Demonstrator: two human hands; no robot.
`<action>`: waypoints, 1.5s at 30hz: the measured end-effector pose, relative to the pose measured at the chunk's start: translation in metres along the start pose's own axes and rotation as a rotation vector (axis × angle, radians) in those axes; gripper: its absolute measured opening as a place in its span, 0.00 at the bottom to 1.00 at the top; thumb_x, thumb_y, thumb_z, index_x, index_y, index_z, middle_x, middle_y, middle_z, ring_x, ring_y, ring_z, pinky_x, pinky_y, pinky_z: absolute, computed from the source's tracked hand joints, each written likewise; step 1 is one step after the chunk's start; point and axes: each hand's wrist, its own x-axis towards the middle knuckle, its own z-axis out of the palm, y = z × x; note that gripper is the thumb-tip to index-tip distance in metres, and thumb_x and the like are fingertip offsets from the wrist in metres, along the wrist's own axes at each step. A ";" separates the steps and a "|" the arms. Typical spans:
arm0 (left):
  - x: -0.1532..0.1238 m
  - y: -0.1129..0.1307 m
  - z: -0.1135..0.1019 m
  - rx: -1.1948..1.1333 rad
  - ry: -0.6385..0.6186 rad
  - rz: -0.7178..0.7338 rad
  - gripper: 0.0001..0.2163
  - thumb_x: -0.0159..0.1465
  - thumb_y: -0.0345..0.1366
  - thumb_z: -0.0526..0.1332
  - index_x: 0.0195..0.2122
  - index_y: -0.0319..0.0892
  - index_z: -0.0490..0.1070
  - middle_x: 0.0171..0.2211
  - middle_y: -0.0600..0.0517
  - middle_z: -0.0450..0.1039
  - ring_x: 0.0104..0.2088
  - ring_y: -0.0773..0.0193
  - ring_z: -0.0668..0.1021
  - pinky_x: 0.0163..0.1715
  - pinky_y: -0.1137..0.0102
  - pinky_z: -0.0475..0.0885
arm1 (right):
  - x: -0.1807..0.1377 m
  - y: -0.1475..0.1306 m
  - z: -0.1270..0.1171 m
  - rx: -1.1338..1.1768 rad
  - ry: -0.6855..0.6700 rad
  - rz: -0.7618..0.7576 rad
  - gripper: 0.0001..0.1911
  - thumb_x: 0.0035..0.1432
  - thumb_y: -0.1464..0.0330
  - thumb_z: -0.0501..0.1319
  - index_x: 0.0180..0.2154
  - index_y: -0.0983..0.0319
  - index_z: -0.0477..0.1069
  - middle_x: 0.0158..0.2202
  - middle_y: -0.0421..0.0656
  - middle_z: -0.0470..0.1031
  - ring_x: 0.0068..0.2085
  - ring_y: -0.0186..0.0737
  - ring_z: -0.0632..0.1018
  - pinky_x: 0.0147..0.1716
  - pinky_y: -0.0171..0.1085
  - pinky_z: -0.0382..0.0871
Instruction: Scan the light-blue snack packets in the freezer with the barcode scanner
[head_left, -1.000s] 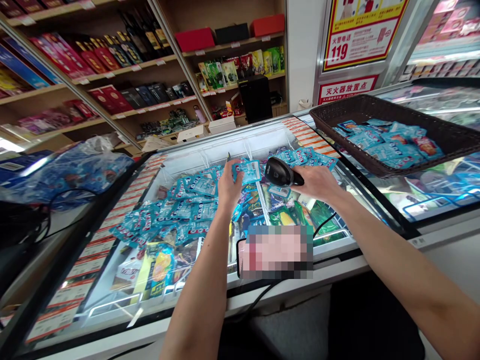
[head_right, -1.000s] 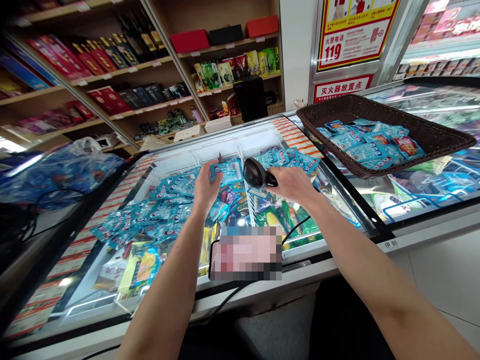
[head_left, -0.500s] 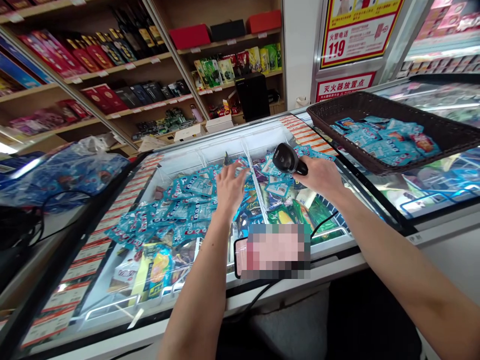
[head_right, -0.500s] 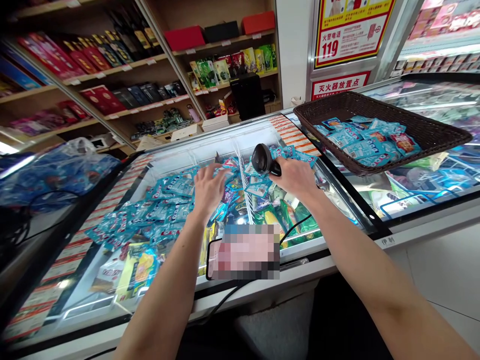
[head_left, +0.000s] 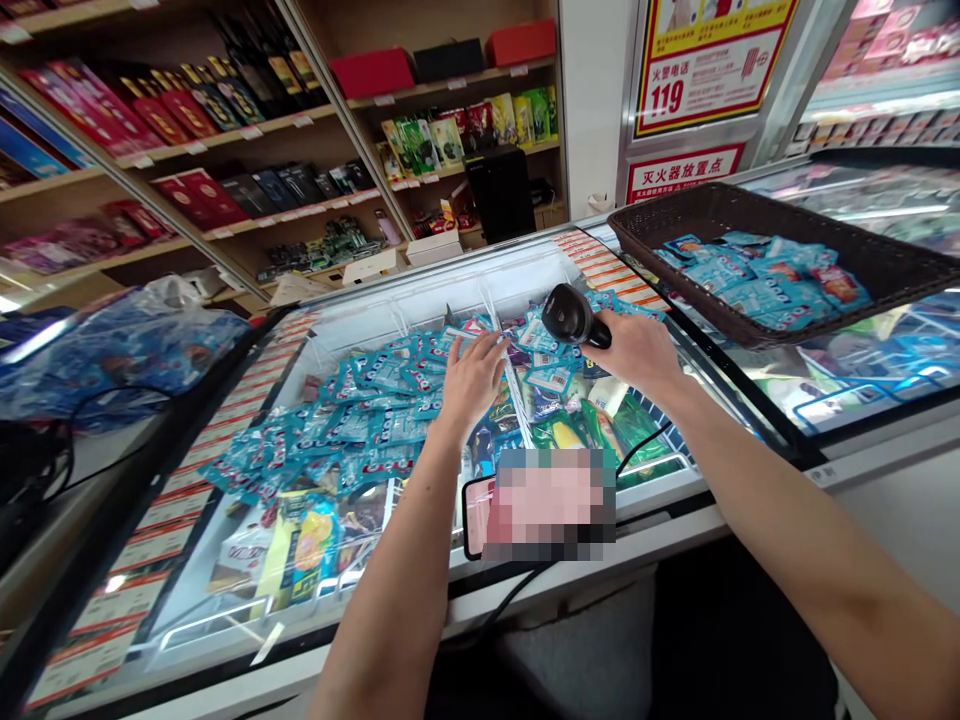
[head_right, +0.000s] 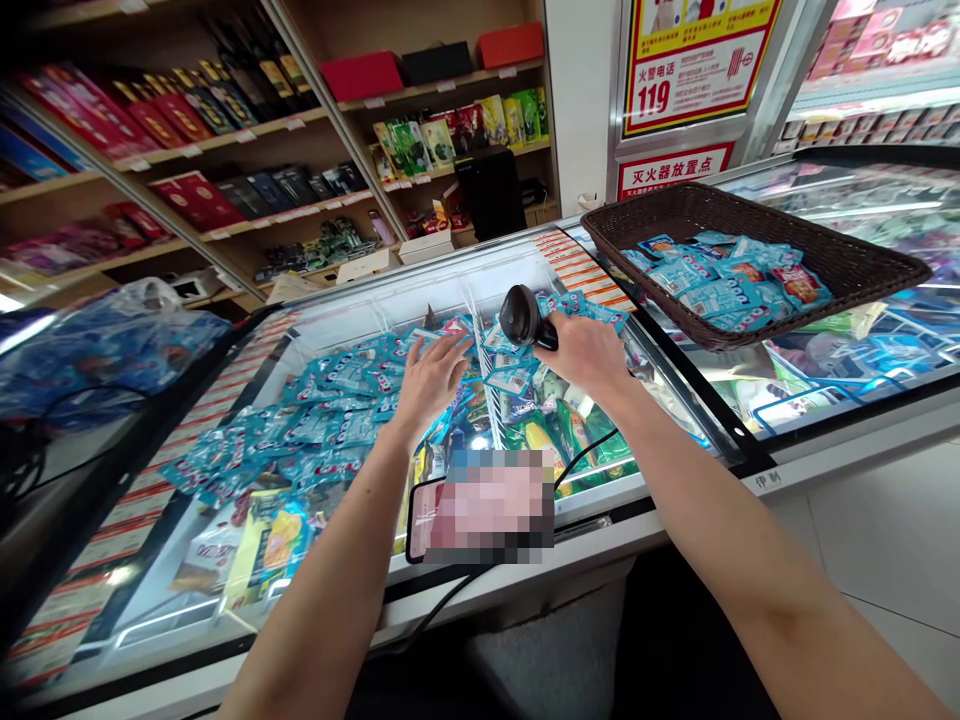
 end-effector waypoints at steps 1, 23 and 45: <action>0.003 0.005 0.001 -0.053 -0.031 0.029 0.21 0.71 0.41 0.44 0.62 0.48 0.62 0.63 0.50 0.64 0.64 0.59 0.64 0.67 0.53 0.48 | 0.000 0.000 0.000 -0.002 -0.005 0.005 0.20 0.58 0.54 0.57 0.43 0.62 0.73 0.32 0.48 0.78 0.33 0.49 0.76 0.31 0.40 0.59; 0.000 0.006 -0.009 -0.167 -0.167 -0.008 0.17 0.69 0.43 0.50 0.55 0.50 0.70 0.58 0.50 0.69 0.53 0.57 0.75 0.48 0.64 0.71 | 0.000 0.000 0.002 0.006 0.008 -0.040 0.21 0.56 0.54 0.57 0.42 0.62 0.74 0.30 0.49 0.78 0.31 0.48 0.76 0.28 0.39 0.57; 0.004 -0.009 -0.003 -0.512 0.238 -0.445 0.23 0.59 0.36 0.60 0.56 0.45 0.62 0.31 0.54 0.68 0.27 0.67 0.69 0.30 0.70 0.66 | -0.008 -0.009 0.000 0.052 -0.064 -0.258 0.16 0.55 0.58 0.58 0.42 0.58 0.74 0.33 0.42 0.80 0.31 0.42 0.77 0.27 0.37 0.55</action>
